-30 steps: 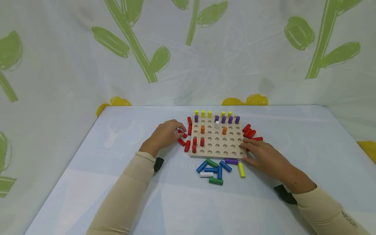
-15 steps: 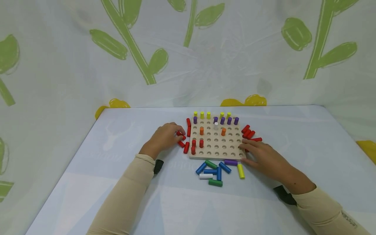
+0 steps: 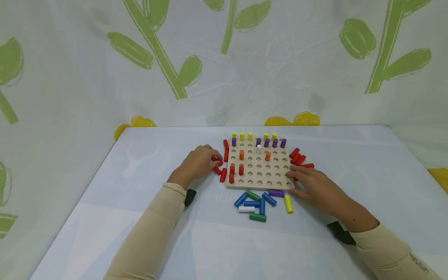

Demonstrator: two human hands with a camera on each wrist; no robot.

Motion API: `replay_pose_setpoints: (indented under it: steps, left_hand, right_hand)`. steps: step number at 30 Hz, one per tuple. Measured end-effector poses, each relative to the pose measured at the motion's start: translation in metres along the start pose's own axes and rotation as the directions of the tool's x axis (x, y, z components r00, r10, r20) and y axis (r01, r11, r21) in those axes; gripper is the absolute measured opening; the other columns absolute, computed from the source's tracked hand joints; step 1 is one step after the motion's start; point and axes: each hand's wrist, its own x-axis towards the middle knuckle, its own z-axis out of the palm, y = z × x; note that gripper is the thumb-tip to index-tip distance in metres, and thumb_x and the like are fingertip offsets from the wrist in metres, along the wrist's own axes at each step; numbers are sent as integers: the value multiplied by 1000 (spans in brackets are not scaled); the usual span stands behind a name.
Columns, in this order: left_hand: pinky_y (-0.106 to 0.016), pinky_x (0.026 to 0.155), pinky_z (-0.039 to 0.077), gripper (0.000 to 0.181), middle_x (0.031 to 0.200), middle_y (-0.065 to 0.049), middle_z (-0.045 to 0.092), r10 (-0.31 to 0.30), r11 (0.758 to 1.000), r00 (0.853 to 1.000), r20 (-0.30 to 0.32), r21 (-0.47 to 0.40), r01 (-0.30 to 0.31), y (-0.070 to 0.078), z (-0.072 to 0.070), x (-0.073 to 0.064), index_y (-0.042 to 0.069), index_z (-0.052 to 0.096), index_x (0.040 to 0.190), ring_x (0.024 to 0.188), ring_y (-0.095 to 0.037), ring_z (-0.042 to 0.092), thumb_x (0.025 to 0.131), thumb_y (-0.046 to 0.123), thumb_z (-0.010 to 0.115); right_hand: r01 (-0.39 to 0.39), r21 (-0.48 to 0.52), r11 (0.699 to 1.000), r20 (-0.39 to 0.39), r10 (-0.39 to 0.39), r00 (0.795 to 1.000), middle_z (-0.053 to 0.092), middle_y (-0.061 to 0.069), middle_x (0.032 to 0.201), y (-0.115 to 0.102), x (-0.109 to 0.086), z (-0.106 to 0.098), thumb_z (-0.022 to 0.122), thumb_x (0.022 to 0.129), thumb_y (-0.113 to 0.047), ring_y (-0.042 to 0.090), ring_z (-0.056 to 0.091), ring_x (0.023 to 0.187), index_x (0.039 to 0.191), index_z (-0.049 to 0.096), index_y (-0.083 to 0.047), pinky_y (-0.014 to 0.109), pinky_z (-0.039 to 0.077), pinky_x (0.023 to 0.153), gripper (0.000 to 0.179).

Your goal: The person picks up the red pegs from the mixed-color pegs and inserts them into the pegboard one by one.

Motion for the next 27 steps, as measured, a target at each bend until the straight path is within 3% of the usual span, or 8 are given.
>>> replay_pose_setpoints:
  steps: [14, 21, 27]
  left_hand:
    - [-42, 100, 53, 20, 124, -7, 62, -36, 999, 999, -23, -17, 36, 3, 4, 1, 20, 71, 113, 116, -25, 55, 94, 26, 71]
    - [-47, 103, 50, 21, 127, -7, 61, -60, 998, 998, -1, -10, 60, 4, 5, 2, 21, 72, 115, 119, -26, 53, 95, 27, 69]
    - [-46, 103, 51, 20, 126, -8, 61, -51, 999, 999, -10, -3, 51, 3, 4, 1, 20, 71, 114, 118, -27, 53, 95, 26, 70]
  right_hand:
    - [8, -5, 1000, -5, -8, 1000, 51, 17, 148, 3, -1, 0, 80, 85, -33, 44, 49, 133, 138, 60, -12, 60, 48, 101, 61]
    - [10, 0, 1000, -2, -10, 1000, 51, 17, 149, 3, -2, 0, 79, 86, -34, 44, 49, 133, 138, 60, -12, 61, 47, 101, 59]
    - [19, -1, 1000, -5, -19, 1000, 51, 18, 148, 3, -1, 1, 78, 86, -33, 44, 49, 133, 138, 59, -11, 60, 48, 101, 59]
